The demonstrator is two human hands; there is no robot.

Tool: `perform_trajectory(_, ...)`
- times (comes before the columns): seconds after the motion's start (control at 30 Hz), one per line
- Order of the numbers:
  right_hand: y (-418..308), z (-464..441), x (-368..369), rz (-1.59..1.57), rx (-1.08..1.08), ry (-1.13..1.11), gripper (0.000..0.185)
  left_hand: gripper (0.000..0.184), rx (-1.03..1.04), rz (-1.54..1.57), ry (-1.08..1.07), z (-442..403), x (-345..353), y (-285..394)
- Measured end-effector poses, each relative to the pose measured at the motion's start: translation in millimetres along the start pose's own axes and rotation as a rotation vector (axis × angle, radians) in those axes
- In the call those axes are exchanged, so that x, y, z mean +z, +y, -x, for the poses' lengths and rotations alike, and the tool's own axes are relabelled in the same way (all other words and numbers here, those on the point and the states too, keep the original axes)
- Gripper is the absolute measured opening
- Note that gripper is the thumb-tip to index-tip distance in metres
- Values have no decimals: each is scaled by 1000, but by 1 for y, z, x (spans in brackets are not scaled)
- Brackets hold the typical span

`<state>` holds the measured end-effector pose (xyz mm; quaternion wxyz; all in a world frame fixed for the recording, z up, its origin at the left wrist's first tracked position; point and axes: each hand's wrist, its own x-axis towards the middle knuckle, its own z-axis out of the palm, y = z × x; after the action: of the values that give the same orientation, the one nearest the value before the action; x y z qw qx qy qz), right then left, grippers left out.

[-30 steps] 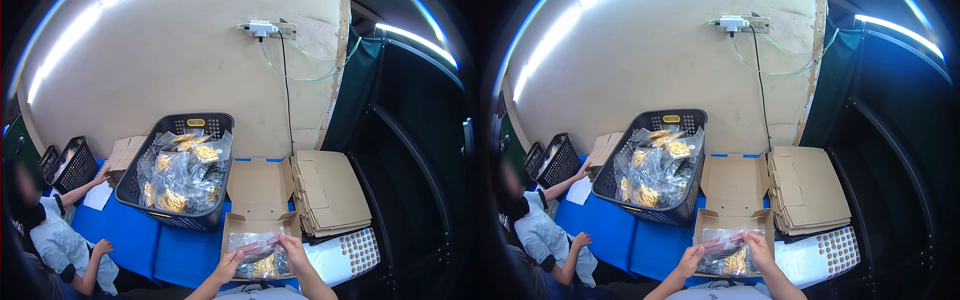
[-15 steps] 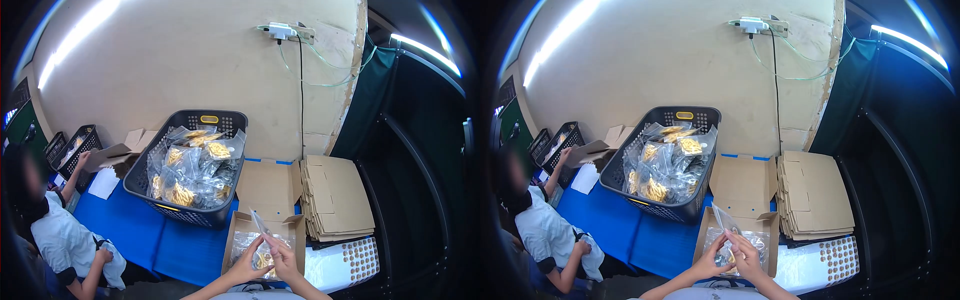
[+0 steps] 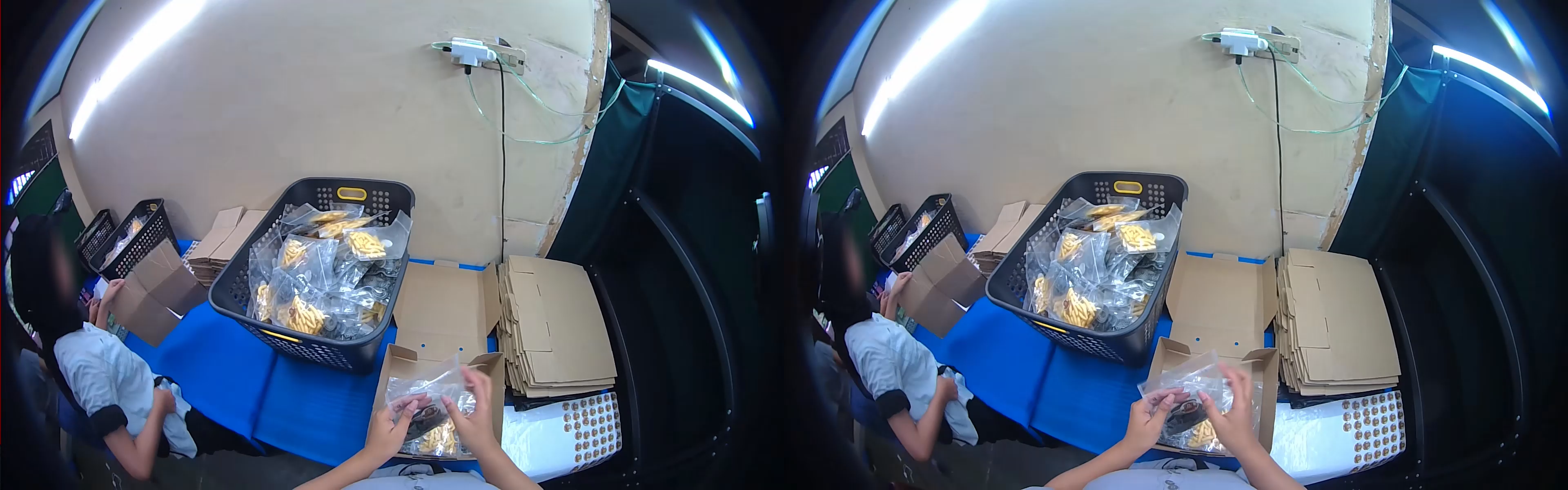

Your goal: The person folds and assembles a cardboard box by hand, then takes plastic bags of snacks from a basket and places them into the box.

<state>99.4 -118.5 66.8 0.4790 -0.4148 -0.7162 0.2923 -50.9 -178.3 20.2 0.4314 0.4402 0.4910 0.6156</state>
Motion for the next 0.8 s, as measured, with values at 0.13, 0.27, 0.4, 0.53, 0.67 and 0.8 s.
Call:
perform_trajectory(0.13,38,4,1,-100,144,-48,56,33,-12,-5,-27,2,-5,3)
perform_trajectory(0.27,56,15,-1,-490,412,-352,20,36,-54,65,-25,-1,-13,7)
perform_trajectory(0.4,50,18,1,-624,437,-320,17,37,-35,82,-44,-2,-15,10)
perform_trajectory(0.53,43,11,-2,-643,435,-540,29,38,2,139,60,-2,-18,13)
perform_trajectory(0.67,45,18,8,-542,405,-667,33,40,-9,198,196,-4,-28,13)
perform_trajectory(0.8,54,22,13,-516,466,-657,29,37,-6,251,158,-6,-33,14)
